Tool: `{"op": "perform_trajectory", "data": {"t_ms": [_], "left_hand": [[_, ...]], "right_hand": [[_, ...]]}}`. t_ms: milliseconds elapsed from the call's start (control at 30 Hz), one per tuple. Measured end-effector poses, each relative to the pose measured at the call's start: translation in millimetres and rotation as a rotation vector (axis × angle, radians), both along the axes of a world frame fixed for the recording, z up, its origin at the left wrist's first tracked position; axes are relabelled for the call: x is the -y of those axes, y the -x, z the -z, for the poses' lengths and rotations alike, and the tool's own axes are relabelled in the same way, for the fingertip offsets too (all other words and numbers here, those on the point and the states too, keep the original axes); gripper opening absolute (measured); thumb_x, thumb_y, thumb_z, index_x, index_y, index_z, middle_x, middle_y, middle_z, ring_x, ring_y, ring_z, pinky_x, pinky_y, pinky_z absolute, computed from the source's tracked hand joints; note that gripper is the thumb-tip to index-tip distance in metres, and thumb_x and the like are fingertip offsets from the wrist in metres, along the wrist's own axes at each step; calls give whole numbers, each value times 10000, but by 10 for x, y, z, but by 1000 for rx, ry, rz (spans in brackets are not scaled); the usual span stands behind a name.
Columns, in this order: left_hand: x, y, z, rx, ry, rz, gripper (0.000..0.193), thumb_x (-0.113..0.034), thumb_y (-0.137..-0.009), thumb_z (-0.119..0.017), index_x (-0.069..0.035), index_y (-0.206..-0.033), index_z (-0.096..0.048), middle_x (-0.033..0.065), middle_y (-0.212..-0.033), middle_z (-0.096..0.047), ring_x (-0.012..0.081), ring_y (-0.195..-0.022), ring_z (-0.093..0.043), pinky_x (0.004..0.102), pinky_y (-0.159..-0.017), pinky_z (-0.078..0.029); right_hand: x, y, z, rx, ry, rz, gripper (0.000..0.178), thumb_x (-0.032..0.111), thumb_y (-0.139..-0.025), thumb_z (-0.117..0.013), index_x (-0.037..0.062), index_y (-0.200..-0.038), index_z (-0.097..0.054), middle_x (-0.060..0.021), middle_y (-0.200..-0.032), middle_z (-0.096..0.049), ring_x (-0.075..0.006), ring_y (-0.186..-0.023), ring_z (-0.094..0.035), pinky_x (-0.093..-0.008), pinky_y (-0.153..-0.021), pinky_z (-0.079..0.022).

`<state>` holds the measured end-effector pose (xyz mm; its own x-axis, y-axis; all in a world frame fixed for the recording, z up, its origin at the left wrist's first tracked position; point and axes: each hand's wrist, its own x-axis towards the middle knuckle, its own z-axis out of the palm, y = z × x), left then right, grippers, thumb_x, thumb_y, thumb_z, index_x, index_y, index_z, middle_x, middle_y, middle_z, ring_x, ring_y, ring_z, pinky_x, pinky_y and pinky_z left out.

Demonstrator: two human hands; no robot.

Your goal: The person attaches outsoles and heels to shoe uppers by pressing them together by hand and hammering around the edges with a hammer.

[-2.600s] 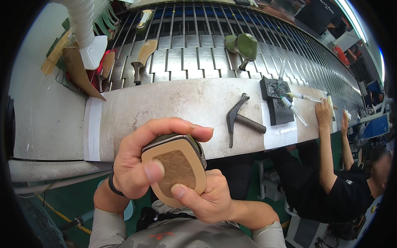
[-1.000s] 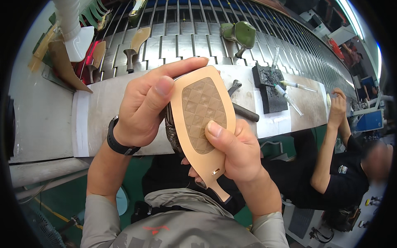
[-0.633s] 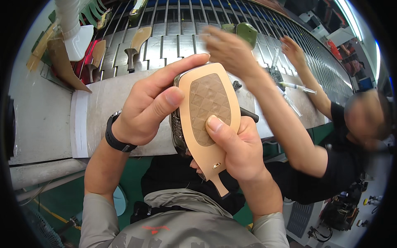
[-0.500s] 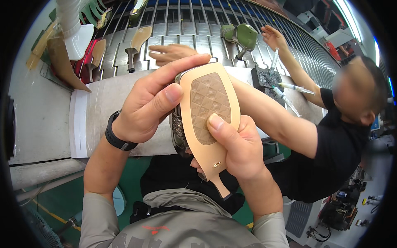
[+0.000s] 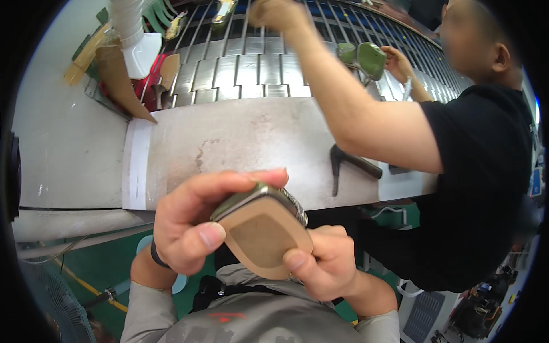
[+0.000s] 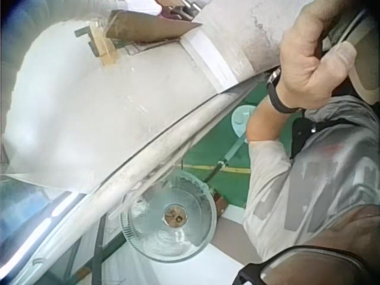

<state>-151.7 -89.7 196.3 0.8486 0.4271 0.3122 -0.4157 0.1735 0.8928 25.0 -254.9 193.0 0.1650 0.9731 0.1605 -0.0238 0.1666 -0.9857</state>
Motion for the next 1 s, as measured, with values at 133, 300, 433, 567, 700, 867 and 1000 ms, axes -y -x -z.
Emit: {"op": "perform_trajectory", "data": {"t_ms": [133, 300, 433, 567, 700, 867, 1000], "left_hand": [[157, 218, -117, -138, -36, -195, 478, -233, -1112, -552, 109, -1444, -516, 359, -1429, -613, 381, -1322, -646, 492, -1151, -501], [186, 315, -111, -199, 37, -431, 342, -236, -1125, -532, 41, -1315, -594, 304, -1259, -710, 418, -1269, -681, 525, -1080, -564], [186, 375, -36, -130, 30, -420, 285, -72, -1107, -542, 64, -1343, -626, 230, -1324, -723, 223, -1201, -701, 365, -1063, -548], [181, 396, -33, -123, 21, -448, 206, -52, -1088, -559, 55, -1253, -622, 241, -1280, -731, 267, -1205, -711, 404, -1068, -556], [140, 432, 72, -132, -37, -543, 129, -84, -1082, -594, 19, -1159, -595, 253, -1262, -724, 319, -1177, -726, 450, -1051, -573], [123, 365, 824, 152, 134, -718, 187, -112, -1083, -623, -12, -1224, -552, 282, -1303, -702, 353, -1221, -703, 484, -1091, -543], [167, 533, 1332, -130, -48, -754, 197, -96, -1084, -637, -1, -1246, -578, 316, -1431, -638, 334, -1321, -651, 434, -1131, -501]], "right_hand": [[-72, 154, 3, 227, -75, -51, 260, 159, -1033, -708, -68, -907, -712, -93, -607, -603, -214, -459, -574, -337, -464, -446], [-282, 255, -60, 319, -100, -98, 168, 111, -980, -750, -53, -943, -736, -112, -627, -620, -247, -503, -622, -347, -475, -472], [-276, 288, 23, 305, -115, -73, 139, 96, -970, -753, -41, -953, -740, -110, -631, -627, -249, -501, -622, -346, -476, -478], [-302, 378, -33, 315, -88, -57, 123, 85, -966, -753, -12, -897, -726, -97, -613, -616, -253, -491, -615, -358, -470, -481], [-386, 397, -75, 393, -79, -95, 230, 120, -978, -747, 33, -792, -643, -96, -598, -592, -277, -483, -608, -400, -464, -473], [-777, 217, 34, 864, -83, -161, 283, 214, -964, -754, 60, -793, -589, -112, -611, -608, -341, -537, -647, -467, -500, -494], [-823, 17, 409, 1184, -93, -68, 261, 224, -890, -799, 71, -803, -607, -116, -782, -690, -337, -635, -682, -444, -578, -543]]}}
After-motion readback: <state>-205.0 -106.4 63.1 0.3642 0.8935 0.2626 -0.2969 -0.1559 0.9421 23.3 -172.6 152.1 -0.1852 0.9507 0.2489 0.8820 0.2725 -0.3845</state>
